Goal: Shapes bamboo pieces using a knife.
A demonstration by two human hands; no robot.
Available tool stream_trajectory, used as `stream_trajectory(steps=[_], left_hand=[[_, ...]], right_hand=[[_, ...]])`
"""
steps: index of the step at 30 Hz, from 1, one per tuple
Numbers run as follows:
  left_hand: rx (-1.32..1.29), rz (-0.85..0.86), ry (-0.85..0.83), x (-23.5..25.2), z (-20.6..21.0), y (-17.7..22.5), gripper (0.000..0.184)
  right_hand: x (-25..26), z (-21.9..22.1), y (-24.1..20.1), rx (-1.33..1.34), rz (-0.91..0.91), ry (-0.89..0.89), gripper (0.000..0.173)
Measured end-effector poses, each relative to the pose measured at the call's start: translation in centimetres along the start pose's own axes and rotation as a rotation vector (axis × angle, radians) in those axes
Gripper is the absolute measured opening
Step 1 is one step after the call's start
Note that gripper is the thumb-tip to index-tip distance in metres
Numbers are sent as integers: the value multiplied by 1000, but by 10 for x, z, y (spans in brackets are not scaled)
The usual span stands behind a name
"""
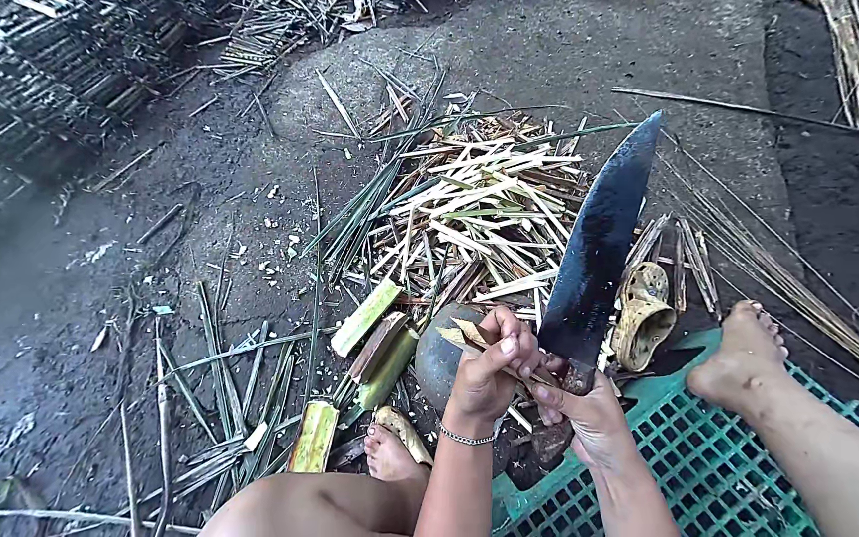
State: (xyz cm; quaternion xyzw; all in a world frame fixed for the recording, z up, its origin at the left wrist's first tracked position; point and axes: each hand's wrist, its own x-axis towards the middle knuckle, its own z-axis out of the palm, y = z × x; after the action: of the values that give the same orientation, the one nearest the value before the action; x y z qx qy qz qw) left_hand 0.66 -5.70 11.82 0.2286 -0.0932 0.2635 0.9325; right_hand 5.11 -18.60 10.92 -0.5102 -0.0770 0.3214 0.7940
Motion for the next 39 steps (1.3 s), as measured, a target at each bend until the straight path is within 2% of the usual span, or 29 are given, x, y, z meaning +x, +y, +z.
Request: stream_trajectory(steps=[4, 13, 20, 24, 26, 29, 31, 34, 35, 37, 39], left_hand=[[-8, 41, 22, -1, 7, -2, 21], [-83, 14, -139, -3, 0, 1, 24], [-49, 4, -181, -5, 0, 1, 33], [3, 30, -5, -4, 9, 1, 41], [27, 74, 237, -3, 18, 1, 46], [118, 223, 646, 6, 24, -1, 41], [145, 292, 815, 14, 25, 1, 55], [99, 277, 826, 13, 17, 5, 75], [105, 256, 816, 12, 16, 5, 74], [169, 208, 813, 10, 19, 4, 61], [241, 152, 810, 11, 25, 2, 59]], right_hand=[[-3, 1, 0, 70, 25, -62, 43], [-1, -7, 10, 215, -5, -196, 34], [-1, -10, 14, 275, -9, -238, 34], [0, -9, 15, 321, -35, -234, 32], [0, -9, 16, 344, -53, -224, 31], [0, -9, 14, 348, -76, -171, 32], [1, -10, 13, 336, -82, -157, 33], [1, -9, 13, 319, -87, -130, 33], [1, -8, 13, 302, -91, -115, 32], [1, -6, 13, 253, -94, -81, 32], [1, -4, 13, 202, -91, -53, 34]])
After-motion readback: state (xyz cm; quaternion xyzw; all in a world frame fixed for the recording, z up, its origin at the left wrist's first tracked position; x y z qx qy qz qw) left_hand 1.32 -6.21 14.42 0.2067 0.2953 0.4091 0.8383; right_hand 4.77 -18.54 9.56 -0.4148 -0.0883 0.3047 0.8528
